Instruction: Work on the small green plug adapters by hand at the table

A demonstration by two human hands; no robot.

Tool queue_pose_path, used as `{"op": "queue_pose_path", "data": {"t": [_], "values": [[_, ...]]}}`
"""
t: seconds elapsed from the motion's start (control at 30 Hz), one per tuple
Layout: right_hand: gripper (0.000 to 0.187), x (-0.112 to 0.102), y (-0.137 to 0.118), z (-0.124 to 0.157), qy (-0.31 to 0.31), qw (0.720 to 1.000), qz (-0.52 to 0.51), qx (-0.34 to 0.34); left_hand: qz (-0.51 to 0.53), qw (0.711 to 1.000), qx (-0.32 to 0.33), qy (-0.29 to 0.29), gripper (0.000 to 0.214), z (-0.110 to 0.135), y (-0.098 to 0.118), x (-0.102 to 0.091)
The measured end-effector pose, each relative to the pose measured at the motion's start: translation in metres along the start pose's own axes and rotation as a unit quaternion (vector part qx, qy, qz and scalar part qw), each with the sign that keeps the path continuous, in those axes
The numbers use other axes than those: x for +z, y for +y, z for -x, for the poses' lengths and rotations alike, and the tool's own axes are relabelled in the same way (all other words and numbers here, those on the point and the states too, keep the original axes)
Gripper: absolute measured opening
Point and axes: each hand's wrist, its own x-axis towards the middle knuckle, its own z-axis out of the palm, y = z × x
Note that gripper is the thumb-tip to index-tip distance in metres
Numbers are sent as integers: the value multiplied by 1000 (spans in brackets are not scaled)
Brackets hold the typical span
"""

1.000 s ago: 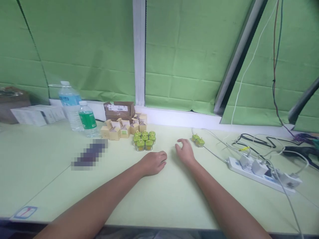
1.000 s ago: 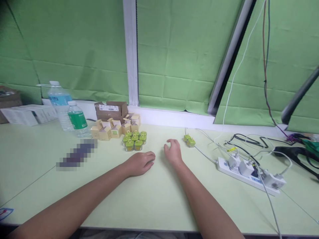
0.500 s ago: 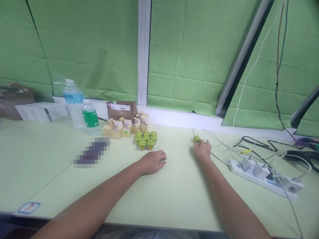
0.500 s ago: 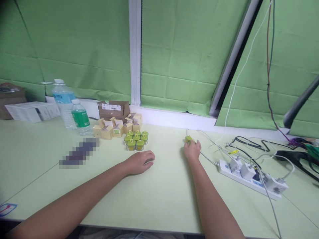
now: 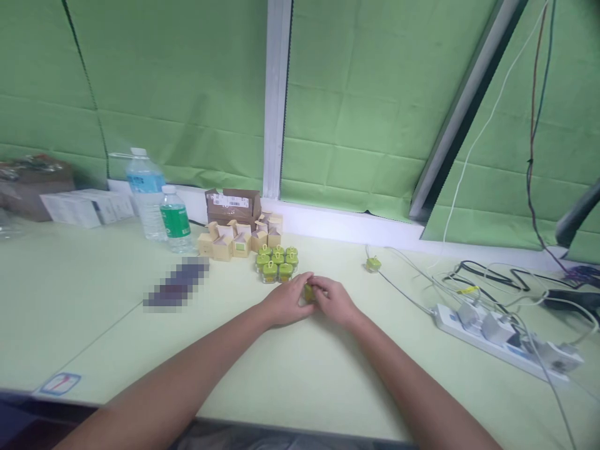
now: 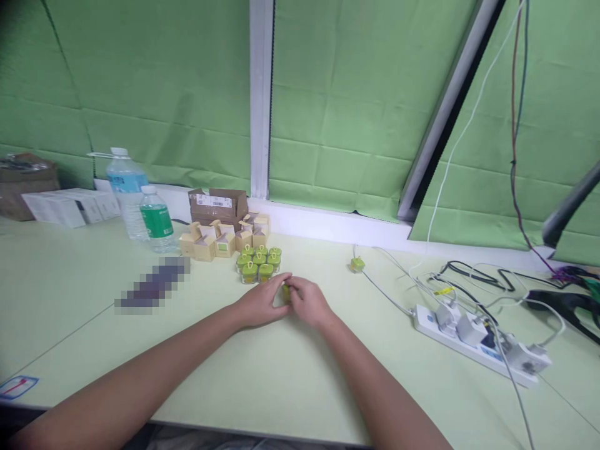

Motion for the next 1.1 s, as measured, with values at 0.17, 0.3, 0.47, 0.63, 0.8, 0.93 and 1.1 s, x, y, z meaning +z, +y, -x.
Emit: {"op": "queue_pose_path", "data": {"t": [0.17, 0.3, 0.47, 0.63, 0.8, 0.93, 1.1], "values": [[36, 7, -14, 5, -30, 997, -63, -17, 23, 999, -22, -16, 73, -3, -2, 0], [30, 10, -3, 4, 31, 987, -144, 68, 28, 999, -14, -15, 48, -5, 1, -3], [24, 9, 6, -3, 142, 954, -227, 133, 19, 999, -34, -26, 37, -5, 2, -6], [28, -11, 18, -11, 256, 894, -309, 199, -9, 998, -62, -14, 50, -5, -7, -2], [31, -12, 22, -13, 266, 852, -338, 299, -34, 998, -54, 4, 55, -7, -15, 3], [40, -4, 17, -12, 219, 864, -338, 302, -51, 997, -40, 40, 55, -8, -17, 6], [32, -5, 6, -9, 148, 887, -346, 268, -83, 994, 23, 72, 52, -5, -9, 5]]}}
